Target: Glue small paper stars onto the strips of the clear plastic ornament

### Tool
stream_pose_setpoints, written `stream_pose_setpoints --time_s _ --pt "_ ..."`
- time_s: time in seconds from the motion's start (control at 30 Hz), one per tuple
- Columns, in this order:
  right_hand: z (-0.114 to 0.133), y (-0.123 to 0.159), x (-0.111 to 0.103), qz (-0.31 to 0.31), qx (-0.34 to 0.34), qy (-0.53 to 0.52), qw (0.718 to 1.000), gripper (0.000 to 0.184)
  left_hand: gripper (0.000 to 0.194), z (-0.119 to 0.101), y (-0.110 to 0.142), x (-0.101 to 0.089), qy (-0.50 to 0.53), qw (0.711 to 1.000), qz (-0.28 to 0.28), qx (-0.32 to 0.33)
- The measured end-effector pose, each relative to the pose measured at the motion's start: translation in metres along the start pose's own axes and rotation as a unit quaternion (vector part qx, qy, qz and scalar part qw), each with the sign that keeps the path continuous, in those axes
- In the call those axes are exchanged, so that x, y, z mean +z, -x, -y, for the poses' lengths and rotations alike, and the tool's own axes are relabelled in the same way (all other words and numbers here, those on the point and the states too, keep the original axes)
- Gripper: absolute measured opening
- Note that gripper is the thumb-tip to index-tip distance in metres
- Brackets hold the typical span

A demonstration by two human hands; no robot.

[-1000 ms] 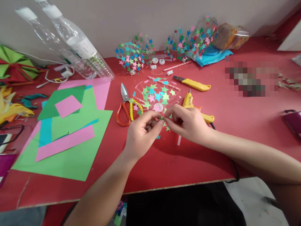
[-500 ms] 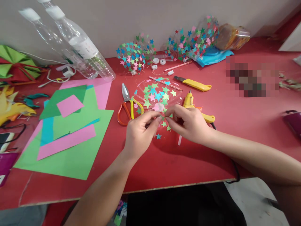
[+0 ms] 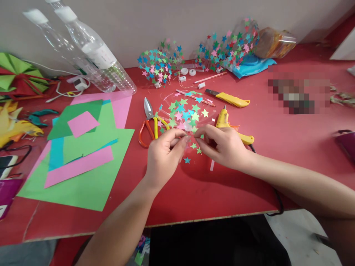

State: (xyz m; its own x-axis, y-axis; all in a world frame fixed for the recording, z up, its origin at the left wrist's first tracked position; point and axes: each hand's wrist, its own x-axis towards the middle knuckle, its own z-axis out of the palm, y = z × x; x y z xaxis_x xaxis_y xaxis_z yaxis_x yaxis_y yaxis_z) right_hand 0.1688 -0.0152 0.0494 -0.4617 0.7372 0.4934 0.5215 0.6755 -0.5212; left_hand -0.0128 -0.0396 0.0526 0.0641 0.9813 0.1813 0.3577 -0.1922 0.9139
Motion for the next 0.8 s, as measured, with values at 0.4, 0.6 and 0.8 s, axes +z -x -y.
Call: stream_pose_setpoints --time_s 0.4,0.6,0.8 --pt "-0.0009 0.0008 0.0004 -0.005 -0.018 0.016 1.000 0.011 0.014 0.0029 -0.0018 0.0008 0.002 1.000 0.007 0.013" --pt "-0.0020 0.0012 0.0008 -0.005 -0.019 0.019 1.000 0.011 0.014 0.0037 -0.0009 0.0012 -0.014 1.000 -0.006 0.015" --pt "-0.0015 0.0011 0.0002 -0.002 -0.016 0.024 1.000 0.011 0.012 0.0044 -0.0019 0.0020 -0.015 1.000 -0.002 0.021"
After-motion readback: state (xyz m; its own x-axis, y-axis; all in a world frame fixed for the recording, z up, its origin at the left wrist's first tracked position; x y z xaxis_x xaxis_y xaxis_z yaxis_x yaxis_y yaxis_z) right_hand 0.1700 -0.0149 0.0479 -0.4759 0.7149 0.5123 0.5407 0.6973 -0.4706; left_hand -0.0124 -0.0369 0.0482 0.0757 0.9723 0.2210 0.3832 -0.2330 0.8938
